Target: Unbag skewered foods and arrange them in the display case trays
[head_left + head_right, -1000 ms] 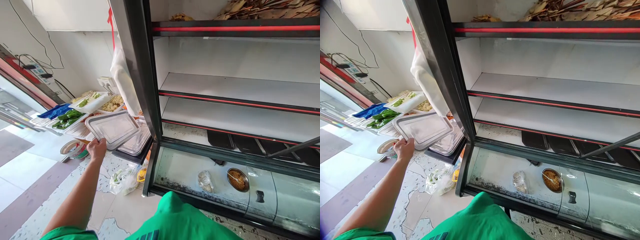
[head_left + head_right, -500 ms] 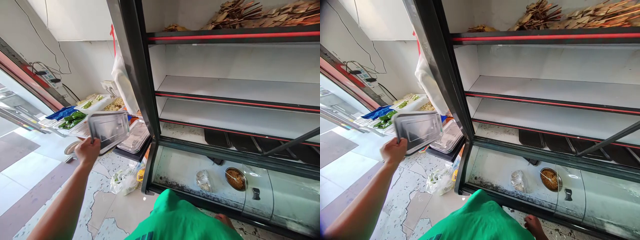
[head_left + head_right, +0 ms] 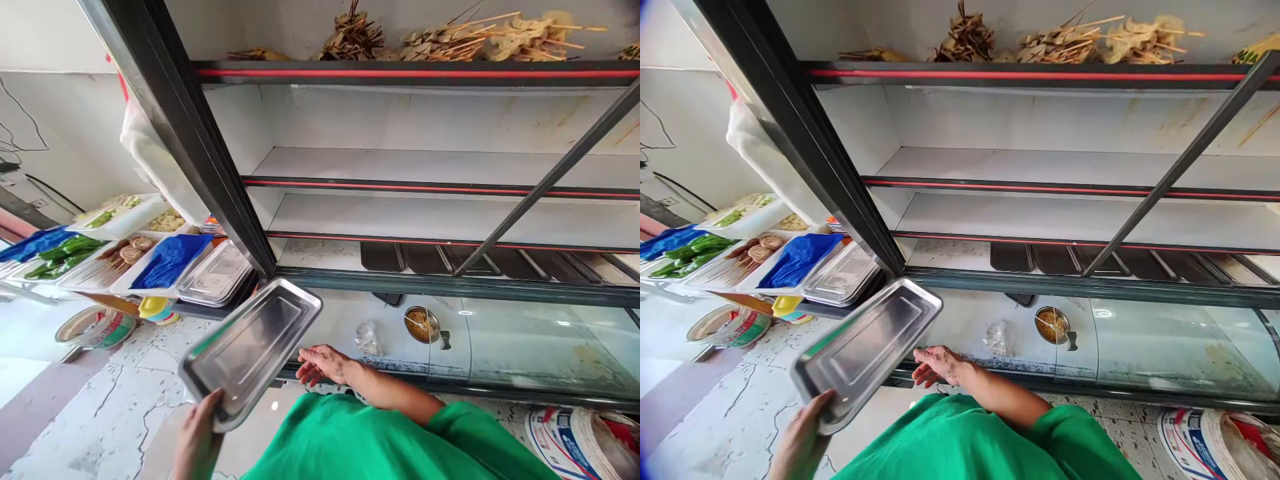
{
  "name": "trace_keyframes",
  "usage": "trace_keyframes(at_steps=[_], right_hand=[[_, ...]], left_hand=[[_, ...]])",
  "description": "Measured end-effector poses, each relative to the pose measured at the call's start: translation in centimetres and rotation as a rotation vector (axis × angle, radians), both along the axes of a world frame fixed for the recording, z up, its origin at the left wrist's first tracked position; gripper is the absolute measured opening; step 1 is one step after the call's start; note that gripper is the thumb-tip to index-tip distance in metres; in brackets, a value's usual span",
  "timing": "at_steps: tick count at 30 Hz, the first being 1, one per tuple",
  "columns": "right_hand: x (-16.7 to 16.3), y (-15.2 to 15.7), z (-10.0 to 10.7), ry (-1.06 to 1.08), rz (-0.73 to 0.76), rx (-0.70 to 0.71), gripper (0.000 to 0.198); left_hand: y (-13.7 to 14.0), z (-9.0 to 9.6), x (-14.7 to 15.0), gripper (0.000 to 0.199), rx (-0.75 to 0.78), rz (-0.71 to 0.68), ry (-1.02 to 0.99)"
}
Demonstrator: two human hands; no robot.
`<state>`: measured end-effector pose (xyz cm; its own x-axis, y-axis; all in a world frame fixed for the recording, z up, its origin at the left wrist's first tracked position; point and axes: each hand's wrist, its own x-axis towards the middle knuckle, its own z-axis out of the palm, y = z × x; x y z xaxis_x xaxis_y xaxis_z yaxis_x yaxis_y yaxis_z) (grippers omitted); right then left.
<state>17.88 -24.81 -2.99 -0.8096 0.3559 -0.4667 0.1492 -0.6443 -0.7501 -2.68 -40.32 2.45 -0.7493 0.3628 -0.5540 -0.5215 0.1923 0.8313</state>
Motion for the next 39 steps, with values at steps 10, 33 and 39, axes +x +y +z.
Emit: trace_keyframes(at_steps=[10, 33, 39], right_hand=[[0.0, 2.7, -3.0, -0.329, -0.617, -0.019, 0.018], [-11.2, 25.7, -5.0, -1.205, -0.454, 0.786, 0.037], [-8.8, 29.5, -6.3, -1.197, -0.482, 0.655, 0.03]], left_hand=[[12.2, -7.7, 8.4, 0.034, 0.378, -0.071, -0.085], [36.9, -14.7, 2.2, 0.029, 0.269, -0.094, -0.348], [38.0, -15.2, 2.5, 0.02, 0.065, -0.273, -0.494]])
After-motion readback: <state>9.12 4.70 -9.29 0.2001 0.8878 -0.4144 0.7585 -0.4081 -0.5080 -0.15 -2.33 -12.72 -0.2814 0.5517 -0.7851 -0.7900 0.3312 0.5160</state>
